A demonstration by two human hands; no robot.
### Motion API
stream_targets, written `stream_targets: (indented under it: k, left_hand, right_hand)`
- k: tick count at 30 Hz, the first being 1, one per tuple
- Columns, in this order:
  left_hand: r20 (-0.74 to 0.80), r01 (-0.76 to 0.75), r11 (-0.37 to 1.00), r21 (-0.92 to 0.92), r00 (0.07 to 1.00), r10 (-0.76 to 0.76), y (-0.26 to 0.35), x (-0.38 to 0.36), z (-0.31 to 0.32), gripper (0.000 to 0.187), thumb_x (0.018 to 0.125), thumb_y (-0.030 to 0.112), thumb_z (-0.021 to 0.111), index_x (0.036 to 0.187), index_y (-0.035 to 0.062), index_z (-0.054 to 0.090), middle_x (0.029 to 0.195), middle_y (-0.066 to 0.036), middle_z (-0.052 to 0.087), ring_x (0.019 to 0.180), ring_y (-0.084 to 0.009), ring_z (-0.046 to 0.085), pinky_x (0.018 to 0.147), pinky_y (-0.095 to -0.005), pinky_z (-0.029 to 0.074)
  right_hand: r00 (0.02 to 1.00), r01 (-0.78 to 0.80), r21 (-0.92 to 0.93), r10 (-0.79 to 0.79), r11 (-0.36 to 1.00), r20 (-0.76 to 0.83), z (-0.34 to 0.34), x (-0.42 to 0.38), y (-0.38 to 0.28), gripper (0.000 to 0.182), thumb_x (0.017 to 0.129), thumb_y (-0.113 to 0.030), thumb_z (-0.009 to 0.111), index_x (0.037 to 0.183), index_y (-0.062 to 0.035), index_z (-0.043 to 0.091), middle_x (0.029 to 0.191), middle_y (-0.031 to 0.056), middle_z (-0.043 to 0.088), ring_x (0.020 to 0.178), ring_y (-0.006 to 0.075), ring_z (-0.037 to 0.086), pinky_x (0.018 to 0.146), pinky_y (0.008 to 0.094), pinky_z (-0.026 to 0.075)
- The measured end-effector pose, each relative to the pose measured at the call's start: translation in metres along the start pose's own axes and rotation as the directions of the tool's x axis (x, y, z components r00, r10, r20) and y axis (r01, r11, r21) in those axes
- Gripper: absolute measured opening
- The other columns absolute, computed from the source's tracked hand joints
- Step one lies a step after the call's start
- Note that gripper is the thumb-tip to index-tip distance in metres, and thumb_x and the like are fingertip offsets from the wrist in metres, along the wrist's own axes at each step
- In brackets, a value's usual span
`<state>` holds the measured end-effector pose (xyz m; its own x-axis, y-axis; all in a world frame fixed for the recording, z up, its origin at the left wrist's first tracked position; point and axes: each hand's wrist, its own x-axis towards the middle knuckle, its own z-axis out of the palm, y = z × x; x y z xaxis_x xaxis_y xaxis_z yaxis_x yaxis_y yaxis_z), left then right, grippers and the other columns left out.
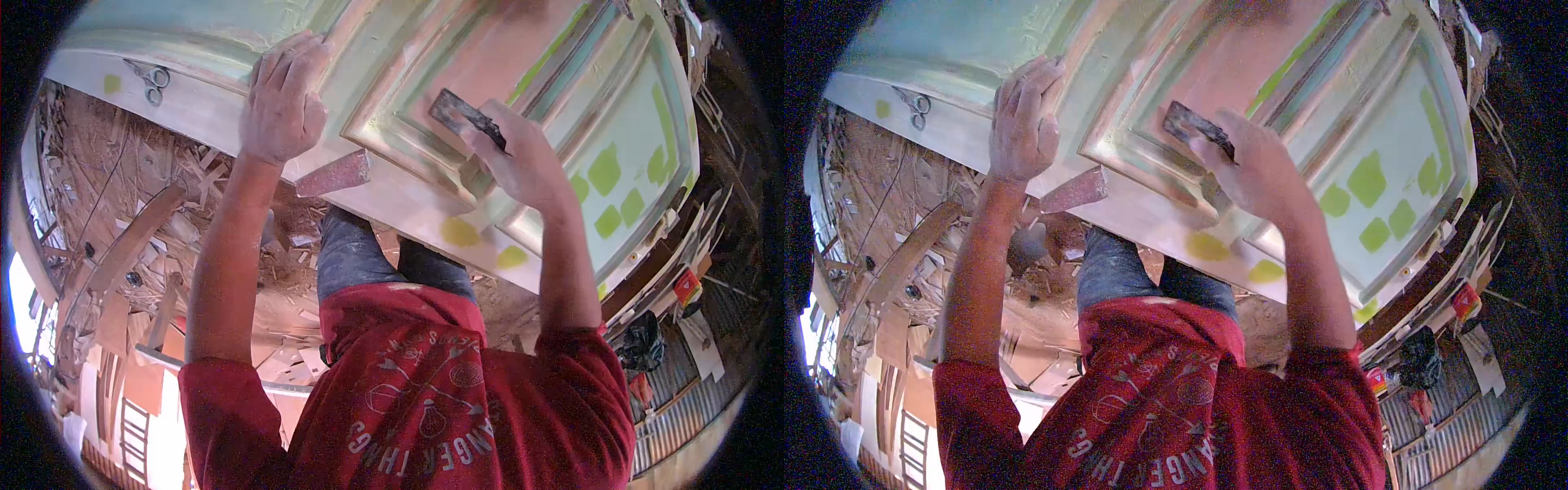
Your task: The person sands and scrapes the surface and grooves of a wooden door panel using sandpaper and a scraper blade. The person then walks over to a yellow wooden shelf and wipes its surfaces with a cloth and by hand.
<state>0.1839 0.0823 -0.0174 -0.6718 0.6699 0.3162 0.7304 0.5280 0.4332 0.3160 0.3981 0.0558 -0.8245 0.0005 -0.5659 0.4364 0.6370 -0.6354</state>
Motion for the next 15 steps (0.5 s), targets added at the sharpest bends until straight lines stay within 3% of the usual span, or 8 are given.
stream_targets:
  k: [2,5,10,13,15]
  left_hand:
    - [-0.001,-0.001,1.000,-0.001,1.000,0.001,0.000,-0.001,0.001,0.065,0.079,0.008,0.056,0.143,0.0062,0.060,0.143,-0.018,0.066,0.139,-0.0418,0.058,0.119,-0.0552,0.044]
    - [-0.008,-0.011,1.000,0.000,1.000,0.011,-0.001,-0.001,0.002,0.065,0.079,0.009,0.056,0.144,0.0067,0.060,0.142,-0.019,0.066,0.138,-0.0421,0.058,0.120,-0.0552,0.043]
    - [-0.012,-0.020,1.000,0.010,1.000,0.020,-0.001,-0.001,0.002,0.064,0.080,0.009,0.057,0.144,0.0073,0.060,0.143,-0.018,0.066,0.139,-0.0413,0.057,0.120,-0.0549,0.043]
    - [0.006,-0.024,1.000,0.016,1.000,0.024,-0.003,-0.003,0.003,0.056,0.092,0.019,0.055,0.146,0.0044,0.059,0.147,-0.018,0.065,0.141,-0.0429,0.057,0.121,-0.0545,0.040]
    - [0.010,-0.020,0.999,0.031,1.000,0.019,0.001,-0.002,0.002,0.056,0.092,0.019,0.055,0.146,0.0044,0.058,0.147,-0.018,0.064,0.140,-0.0427,0.057,0.121,-0.0541,0.040]
  right_hand:
    - [0.997,0.069,-0.136,-0.065,0.988,0.033,-0.013,-0.001,0.003,0.033,0.101,-0.035,0.072,0.109,-0.0031,0.075,0.094,0.0260,0.073,0.098,0.0476,0.071,0.085,0.0557,0.055]
    - [0.976,0.199,-0.346,-0.153,0.917,0.157,-0.028,0.015,-0.002,0.034,0.096,-0.036,0.076,0.105,-0.0035,0.078,0.095,0.0248,0.075,0.095,0.0477,0.072,0.085,0.0561,0.056]
    - [0.901,0.388,-0.474,-0.217,0.790,0.376,-0.026,0.079,-0.038,0.035,0.087,-0.033,0.083,0.097,0.0000,0.078,0.090,0.0254,0.072,0.089,0.0447,0.070,0.081,0.0543,0.053]
    - [0.854,0.459,-0.464,-0.231,0.758,0.467,-0.019,0.100,-0.057,0.038,0.082,-0.031,0.086,0.091,0.0044,0.076,0.085,0.0263,0.070,0.084,0.0449,0.070,0.078,0.0536,0.053]
    - [0.824,0.504,-0.469,-0.241,0.725,0.512,-0.010,0.109,-0.060,0.038,0.081,-0.032,0.087,0.091,0.0035,0.078,0.083,0.0246,0.072,0.081,0.0428,0.072,0.077,0.0529,0.055]
